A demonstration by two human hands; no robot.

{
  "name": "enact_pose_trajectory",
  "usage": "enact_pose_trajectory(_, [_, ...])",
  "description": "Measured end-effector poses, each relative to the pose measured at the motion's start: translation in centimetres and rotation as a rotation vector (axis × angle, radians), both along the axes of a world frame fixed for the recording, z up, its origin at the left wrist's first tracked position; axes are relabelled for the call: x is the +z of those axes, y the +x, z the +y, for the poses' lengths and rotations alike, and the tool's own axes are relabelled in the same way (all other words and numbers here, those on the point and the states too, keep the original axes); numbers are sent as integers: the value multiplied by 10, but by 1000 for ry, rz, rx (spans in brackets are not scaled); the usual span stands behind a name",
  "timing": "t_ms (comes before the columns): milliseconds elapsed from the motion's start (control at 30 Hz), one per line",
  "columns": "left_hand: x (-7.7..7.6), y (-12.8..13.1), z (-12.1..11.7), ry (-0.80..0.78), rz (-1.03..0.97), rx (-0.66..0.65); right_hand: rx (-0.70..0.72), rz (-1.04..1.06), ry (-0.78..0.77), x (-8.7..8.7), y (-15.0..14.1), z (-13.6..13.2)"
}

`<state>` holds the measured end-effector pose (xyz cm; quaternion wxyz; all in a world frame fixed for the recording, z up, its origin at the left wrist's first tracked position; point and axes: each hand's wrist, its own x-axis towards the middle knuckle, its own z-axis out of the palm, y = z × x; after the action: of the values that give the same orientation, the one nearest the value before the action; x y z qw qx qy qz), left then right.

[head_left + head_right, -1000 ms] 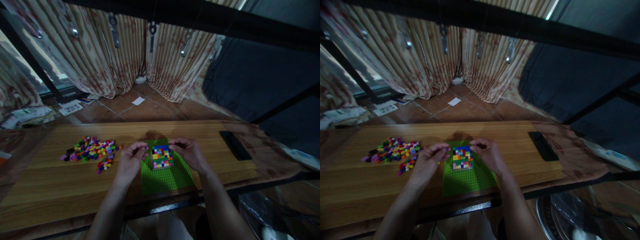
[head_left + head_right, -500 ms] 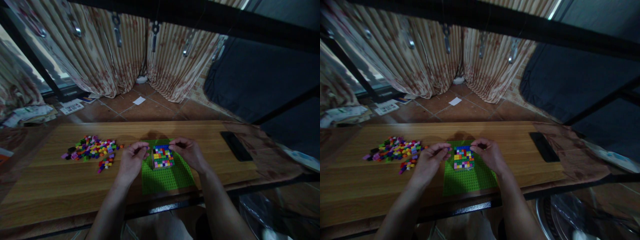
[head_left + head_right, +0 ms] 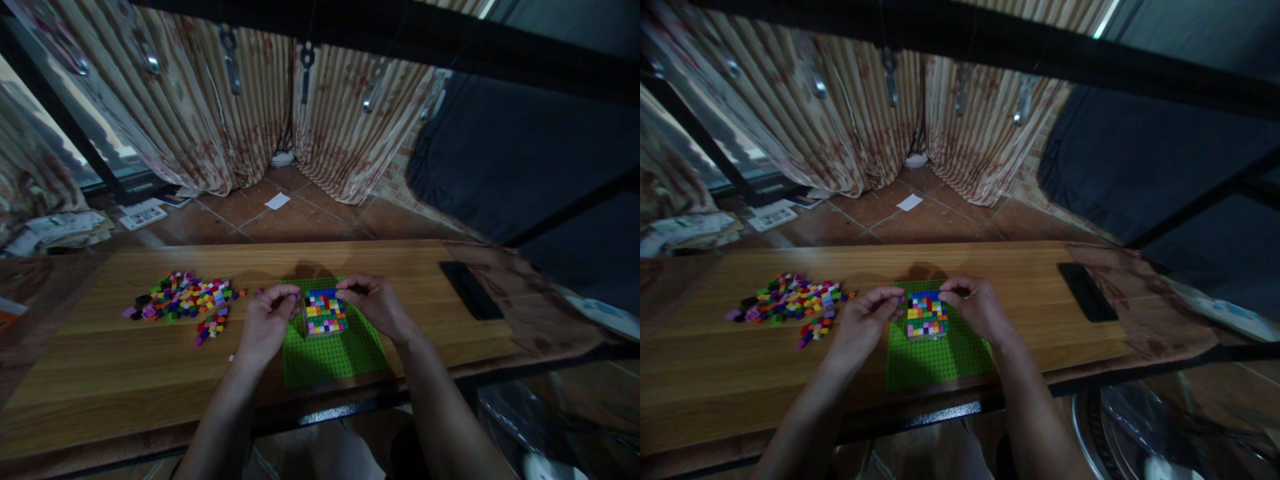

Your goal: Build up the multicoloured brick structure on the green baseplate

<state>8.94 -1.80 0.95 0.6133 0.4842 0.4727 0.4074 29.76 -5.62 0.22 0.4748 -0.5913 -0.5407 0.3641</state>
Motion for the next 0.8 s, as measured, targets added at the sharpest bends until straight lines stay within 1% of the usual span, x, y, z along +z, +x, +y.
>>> enact_pose_trajectory(67, [2, -1, 0, -1, -19, 20, 3, 70, -12, 0, -1, -1])
enact_pose_trajectory(133, [4, -3, 2, 6, -40, 47, -16, 125, 7, 3, -1, -3])
enact_pose_trajectory(200, [5, -6, 3, 16, -60, 73, -86, 148, 70, 7, -2, -3])
enact_pose_trajectory(300, [8, -9, 4, 30, -131, 90, -231, 138, 193, 16, -6, -3])
enact_pose_trajectory(367, [10, -10, 3, 27, -218, 68, -263, 98, 250, 22, -12, -3])
enact_pose_trajectory(467, [13, -11, -1, 14, -329, -3, -190, -24, 339, 30, -27, -6])
enact_pose_trajectory(567, [16, -12, -4, 20, -367, -73, -63, -162, 426, 38, -46, -11])
enact_pose_trajectory(667, [18, -11, -7, 44, -364, -121, 10, -264, 421, 43, -63, -14])
enact_pose_trajectory(800, [17, -10, -7, 49, -339, -122, 21, -376, 433, 43, -73, -14])
